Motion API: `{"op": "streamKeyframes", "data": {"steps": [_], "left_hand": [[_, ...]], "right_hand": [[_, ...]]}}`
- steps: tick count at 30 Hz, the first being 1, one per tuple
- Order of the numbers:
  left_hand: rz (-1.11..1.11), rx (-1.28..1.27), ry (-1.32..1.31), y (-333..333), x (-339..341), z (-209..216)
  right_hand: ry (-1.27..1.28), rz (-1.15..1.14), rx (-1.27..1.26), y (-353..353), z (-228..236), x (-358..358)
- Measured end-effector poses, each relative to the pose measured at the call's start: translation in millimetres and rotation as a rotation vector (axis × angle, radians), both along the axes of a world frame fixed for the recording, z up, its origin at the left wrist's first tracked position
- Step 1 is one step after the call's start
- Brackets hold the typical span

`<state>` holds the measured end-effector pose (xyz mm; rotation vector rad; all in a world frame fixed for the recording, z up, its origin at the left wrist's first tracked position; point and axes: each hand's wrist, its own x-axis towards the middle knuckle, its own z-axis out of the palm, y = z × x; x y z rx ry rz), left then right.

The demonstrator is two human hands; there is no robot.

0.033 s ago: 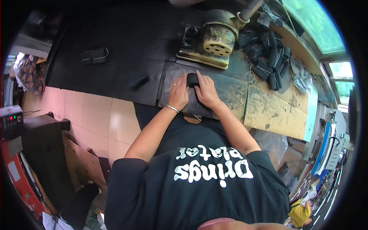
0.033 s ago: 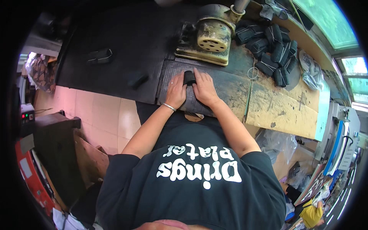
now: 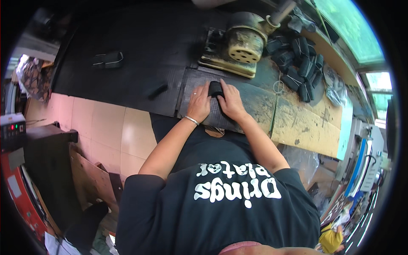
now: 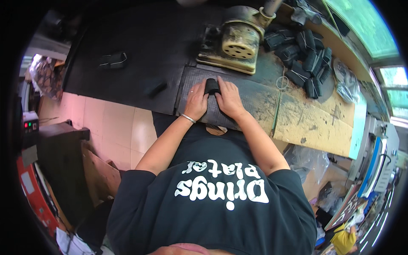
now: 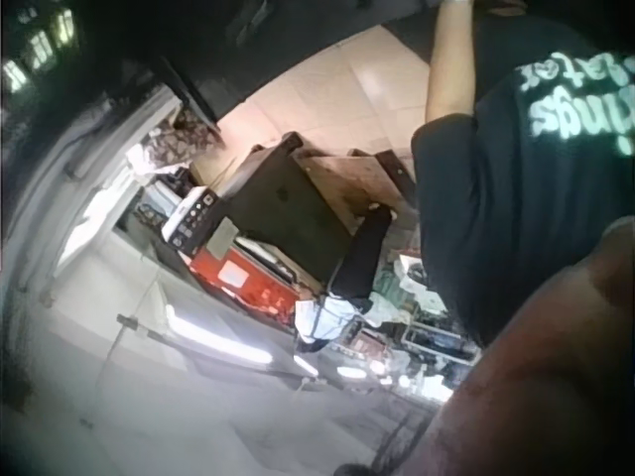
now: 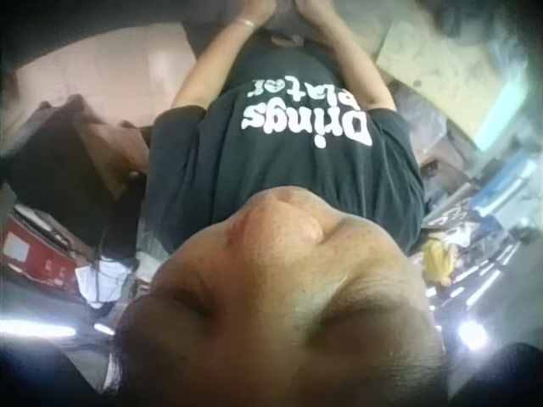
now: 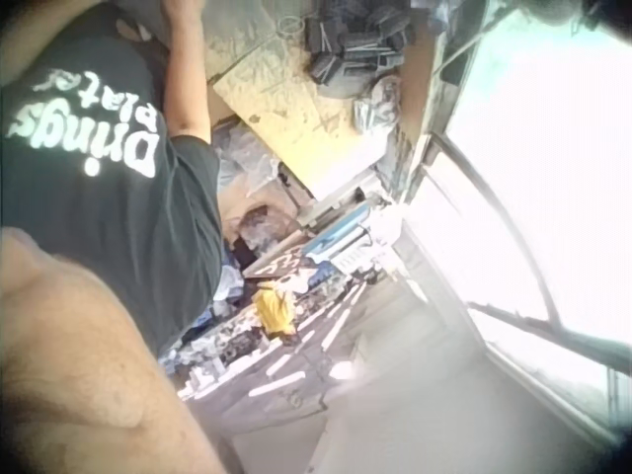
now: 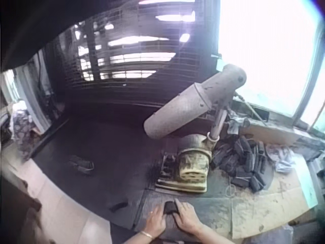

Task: Using an industrial machine to press or shape black shoe components in a factory setting.

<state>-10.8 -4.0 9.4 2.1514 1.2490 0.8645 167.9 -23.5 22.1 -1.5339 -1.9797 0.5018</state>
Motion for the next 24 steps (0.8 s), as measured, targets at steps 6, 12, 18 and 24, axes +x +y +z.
{"op": "streamKeyframes", "data": {"steps": [6, 12, 18, 24], "left_hand": [[0.147, -0.313, -0.311, -3.1, -46.3, 42.9], [0.397, -0.410, -0.448, 21.8, -134.3, 76.2], [0.547, -0.512, -0.338, 50.8, -170.5, 83.1], [0.539, -0.572, -0.251, 56.5, -176.9, 66.3]], "right_hand": [[0.358, 0.096, -0.302, 26.1, 54.7, -24.4], [0.451, 0.264, -0.618, 93.5, 82.5, -104.5], [0.270, 0.312, -0.552, 137.8, 74.7, -150.0], [-0.063, 0.351, -0.435, 141.4, 68.1, -155.1]]}}
